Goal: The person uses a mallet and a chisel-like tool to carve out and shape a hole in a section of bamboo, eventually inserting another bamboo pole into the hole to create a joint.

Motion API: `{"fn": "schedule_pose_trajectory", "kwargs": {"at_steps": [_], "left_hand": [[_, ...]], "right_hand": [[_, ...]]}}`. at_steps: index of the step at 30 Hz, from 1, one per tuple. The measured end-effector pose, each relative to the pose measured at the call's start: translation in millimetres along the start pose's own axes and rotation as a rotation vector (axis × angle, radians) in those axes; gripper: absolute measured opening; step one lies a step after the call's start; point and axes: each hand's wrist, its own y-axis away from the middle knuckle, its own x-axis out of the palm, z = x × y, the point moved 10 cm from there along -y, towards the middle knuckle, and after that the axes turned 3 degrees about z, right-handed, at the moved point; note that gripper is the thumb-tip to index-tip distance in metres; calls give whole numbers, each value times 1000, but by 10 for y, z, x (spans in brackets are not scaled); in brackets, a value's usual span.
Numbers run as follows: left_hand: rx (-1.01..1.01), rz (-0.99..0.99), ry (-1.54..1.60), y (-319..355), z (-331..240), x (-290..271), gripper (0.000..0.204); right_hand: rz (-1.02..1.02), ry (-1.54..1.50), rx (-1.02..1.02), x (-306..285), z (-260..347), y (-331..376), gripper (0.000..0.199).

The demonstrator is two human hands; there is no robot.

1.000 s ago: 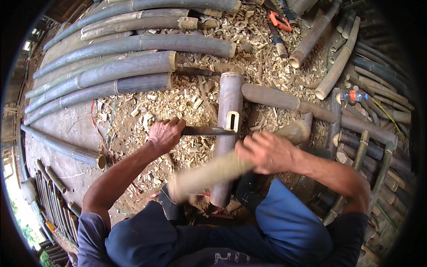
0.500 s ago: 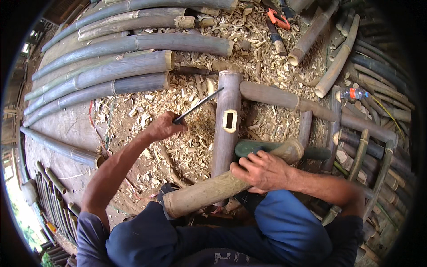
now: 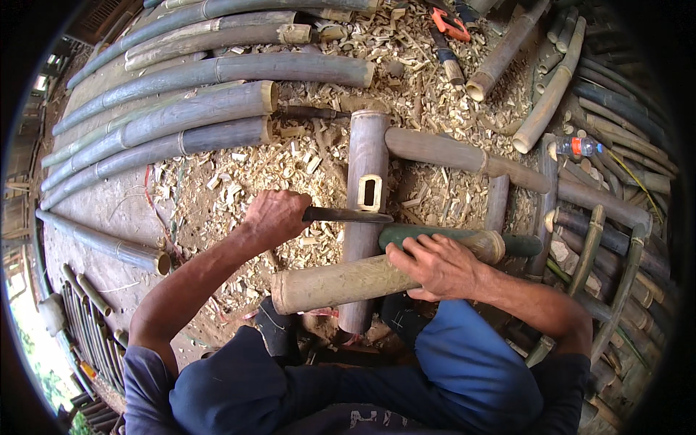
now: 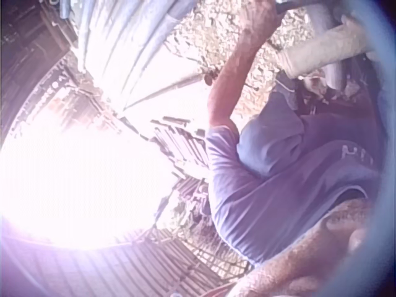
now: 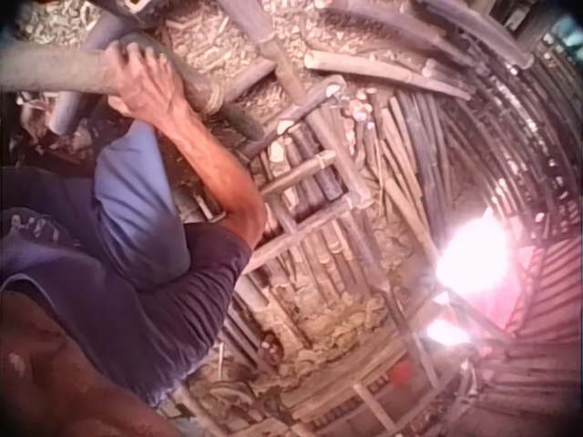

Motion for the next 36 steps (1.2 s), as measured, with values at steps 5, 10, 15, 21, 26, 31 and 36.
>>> {"fn": "schedule_pose_trajectory", "kwargs": {"at_steps": [5,10,15,21,26,31,36], "left_hand": [[-59,72,-40,-2,94,177,14],[-31,164,-65,-97,-16,174,19],[-23,57,-85,-20,36,190,15],[-61,64,-57,-44,33,237,11],[-29,-11,-73,-30,58,227,11],[-32,-43,-86,-54,67,278,10],[-25,-67,-50,-100,59,236,10]], "right_hand": [[-22,33,-98,-87,26,22,91],[-9,304,72,177,-941,61,97],[-98,261,-191,-88,-254,11,87],[-40,399,33,107,-818,-49,81],[-239,250,-443,-240,55,99,72],[-52,368,40,46,-825,-71,75],[-258,241,-518,-225,-32,129,54]]}}
